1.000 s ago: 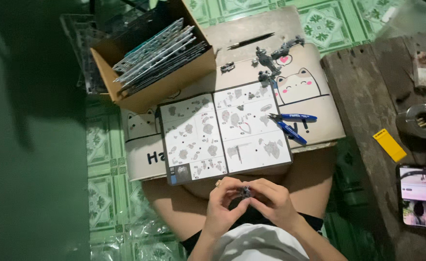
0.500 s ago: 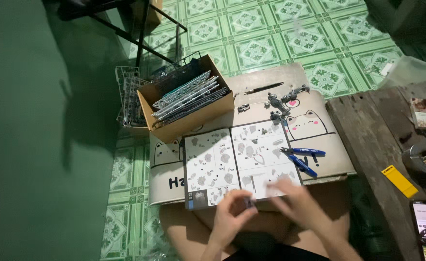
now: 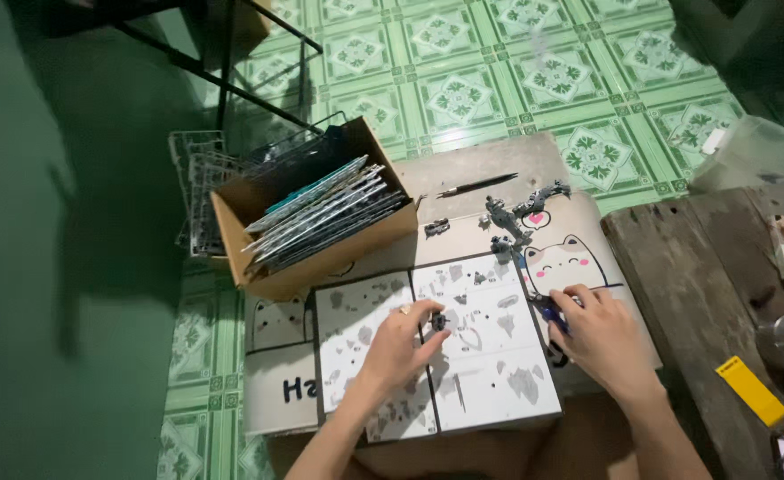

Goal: The person assembles an action figure by hand following a printed instruction manual. The person snaps small plastic parts together, refers to the manual, and uses a pair of snips to remove a piece from a plastic sprue.

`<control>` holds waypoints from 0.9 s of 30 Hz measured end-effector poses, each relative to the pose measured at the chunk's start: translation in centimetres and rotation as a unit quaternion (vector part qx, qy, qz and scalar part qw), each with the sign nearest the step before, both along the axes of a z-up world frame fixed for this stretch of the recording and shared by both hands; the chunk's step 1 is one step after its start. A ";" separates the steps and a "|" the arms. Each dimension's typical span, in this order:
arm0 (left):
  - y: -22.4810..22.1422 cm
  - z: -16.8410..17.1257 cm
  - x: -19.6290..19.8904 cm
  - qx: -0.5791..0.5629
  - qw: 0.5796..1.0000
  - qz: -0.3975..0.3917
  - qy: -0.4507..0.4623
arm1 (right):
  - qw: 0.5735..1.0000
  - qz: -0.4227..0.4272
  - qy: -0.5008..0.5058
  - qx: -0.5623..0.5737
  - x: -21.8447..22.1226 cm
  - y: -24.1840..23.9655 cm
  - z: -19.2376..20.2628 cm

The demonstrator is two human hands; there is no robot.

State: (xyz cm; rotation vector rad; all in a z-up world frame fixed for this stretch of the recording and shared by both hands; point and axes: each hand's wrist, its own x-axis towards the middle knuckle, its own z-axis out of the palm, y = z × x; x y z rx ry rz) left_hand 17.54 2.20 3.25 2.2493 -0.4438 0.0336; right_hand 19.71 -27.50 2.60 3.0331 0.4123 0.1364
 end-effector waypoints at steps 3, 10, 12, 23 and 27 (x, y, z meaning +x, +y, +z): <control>-0.2 0.3 3.4 0.014 1.000 -0.026 -0.007 | 1.000 0.015 0.016 0.014 1.9 -0.2 1.8; 0.2 -3.1 8.6 0.002 0.995 -0.078 0.060 | 0.976 0.055 0.127 0.168 6.9 5.1 3.8; 0.1 -2.1 9.4 -0.037 0.991 -0.070 0.105 | 0.933 0.119 0.284 0.186 8.1 7.6 6.1; 1.2 -2.8 10.6 -0.177 0.948 -0.002 0.263 | 0.936 0.221 0.254 0.105 9.2 9.5 0.6; 1.1 -2.8 10.5 -0.184 0.943 -0.011 0.276 | 0.944 0.224 0.237 0.054 10.5 9.7 -0.5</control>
